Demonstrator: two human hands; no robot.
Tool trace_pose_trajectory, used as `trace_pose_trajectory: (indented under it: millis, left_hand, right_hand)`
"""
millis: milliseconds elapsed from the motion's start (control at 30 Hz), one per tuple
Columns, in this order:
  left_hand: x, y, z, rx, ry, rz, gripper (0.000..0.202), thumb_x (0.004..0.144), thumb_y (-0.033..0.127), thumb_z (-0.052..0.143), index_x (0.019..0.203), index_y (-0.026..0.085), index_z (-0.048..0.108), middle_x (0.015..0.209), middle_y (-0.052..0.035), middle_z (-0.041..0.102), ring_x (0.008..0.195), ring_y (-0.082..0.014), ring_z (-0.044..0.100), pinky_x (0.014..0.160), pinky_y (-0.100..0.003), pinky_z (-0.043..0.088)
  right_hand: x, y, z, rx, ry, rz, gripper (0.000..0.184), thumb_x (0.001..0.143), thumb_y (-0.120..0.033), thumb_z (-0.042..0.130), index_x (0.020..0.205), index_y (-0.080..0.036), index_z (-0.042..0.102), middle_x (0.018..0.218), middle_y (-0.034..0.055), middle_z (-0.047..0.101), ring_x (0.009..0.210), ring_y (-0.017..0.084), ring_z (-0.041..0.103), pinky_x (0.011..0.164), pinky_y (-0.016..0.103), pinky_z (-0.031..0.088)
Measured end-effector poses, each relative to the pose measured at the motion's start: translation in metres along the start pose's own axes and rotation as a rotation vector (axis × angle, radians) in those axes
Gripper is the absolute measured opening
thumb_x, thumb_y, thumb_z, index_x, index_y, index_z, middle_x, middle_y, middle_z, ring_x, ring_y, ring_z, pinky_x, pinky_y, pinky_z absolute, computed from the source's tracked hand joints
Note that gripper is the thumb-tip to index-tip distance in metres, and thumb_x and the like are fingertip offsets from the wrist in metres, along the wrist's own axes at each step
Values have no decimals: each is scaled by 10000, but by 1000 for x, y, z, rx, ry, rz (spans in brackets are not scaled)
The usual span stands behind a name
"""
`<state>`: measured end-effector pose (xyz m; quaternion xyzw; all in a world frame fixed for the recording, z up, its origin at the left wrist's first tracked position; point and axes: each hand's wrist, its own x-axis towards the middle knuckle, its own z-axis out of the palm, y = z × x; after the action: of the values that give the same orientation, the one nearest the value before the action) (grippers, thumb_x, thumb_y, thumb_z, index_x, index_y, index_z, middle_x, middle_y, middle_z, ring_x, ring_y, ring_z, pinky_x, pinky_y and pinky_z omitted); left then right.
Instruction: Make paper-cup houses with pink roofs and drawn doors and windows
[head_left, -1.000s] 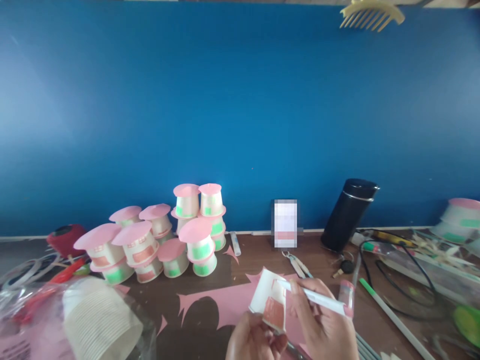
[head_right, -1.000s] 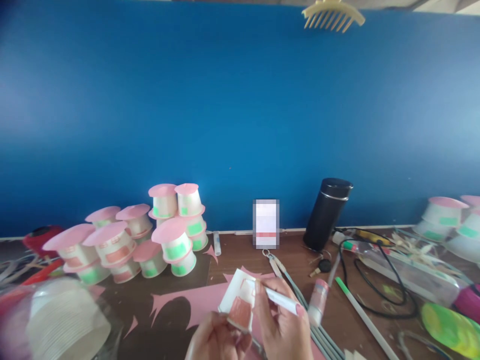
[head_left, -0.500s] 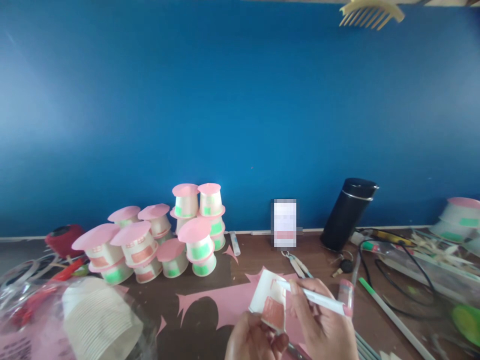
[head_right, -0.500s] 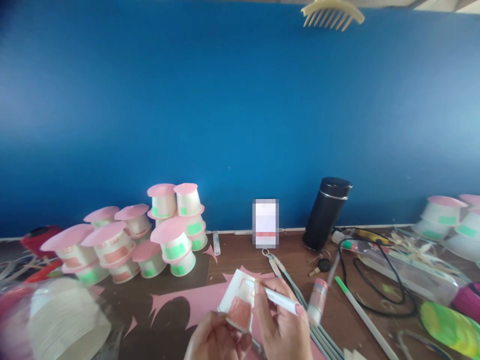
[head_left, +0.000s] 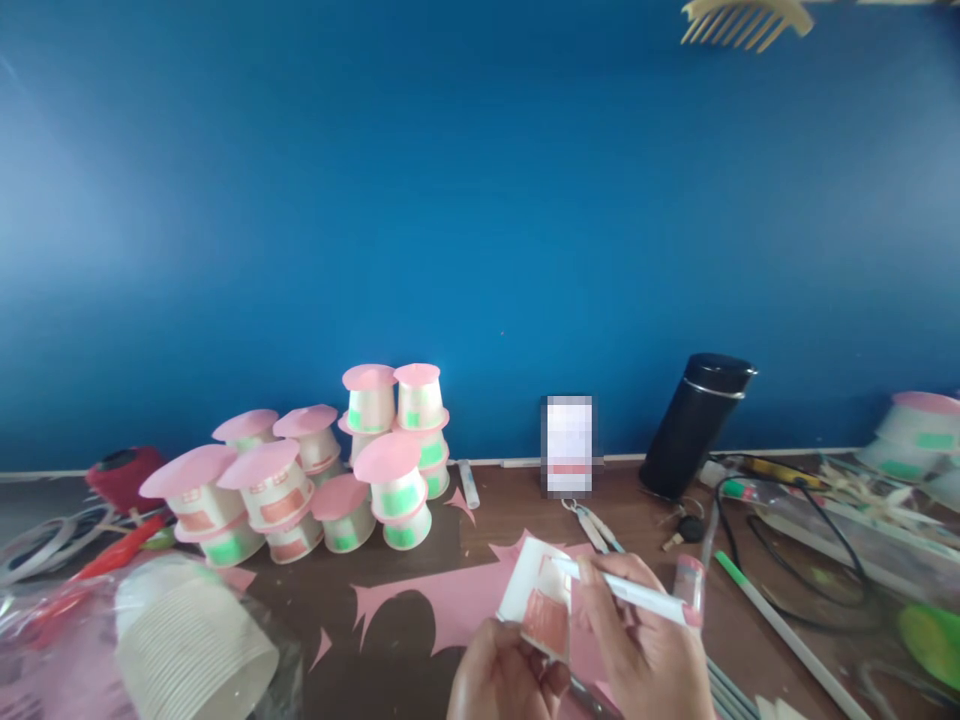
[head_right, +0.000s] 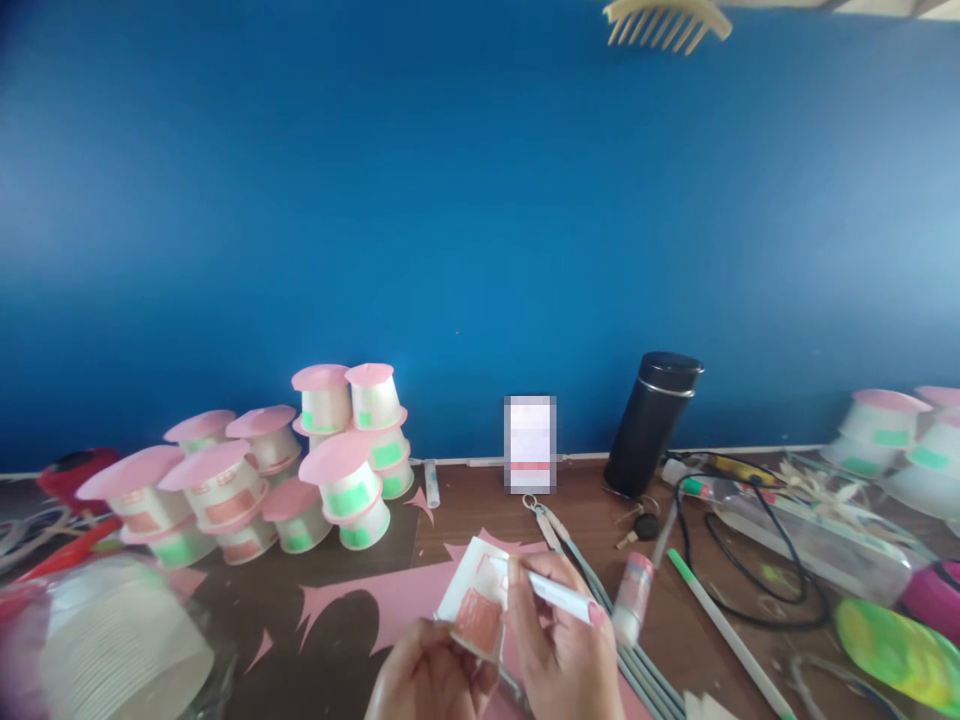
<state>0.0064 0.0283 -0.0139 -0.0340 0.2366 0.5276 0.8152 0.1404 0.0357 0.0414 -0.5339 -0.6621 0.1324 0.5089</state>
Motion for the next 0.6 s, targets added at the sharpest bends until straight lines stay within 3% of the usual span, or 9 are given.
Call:
trace_pose_trajectory:
  millis: [600]
  left_hand:
    - [-4, 0, 5, 2, -28, 24, 99, 683, 140, 657, 586, 157, 642, 634, -31, 690, 627, -156, 601, 670, -314, 402]
  right_hand:
    - [-1, 5, 3, -26, 38, -13, 194, 929, -341, 493, 874, -216, 631, 576, -17, 654, 497, 149, 650, 482, 200, 487]
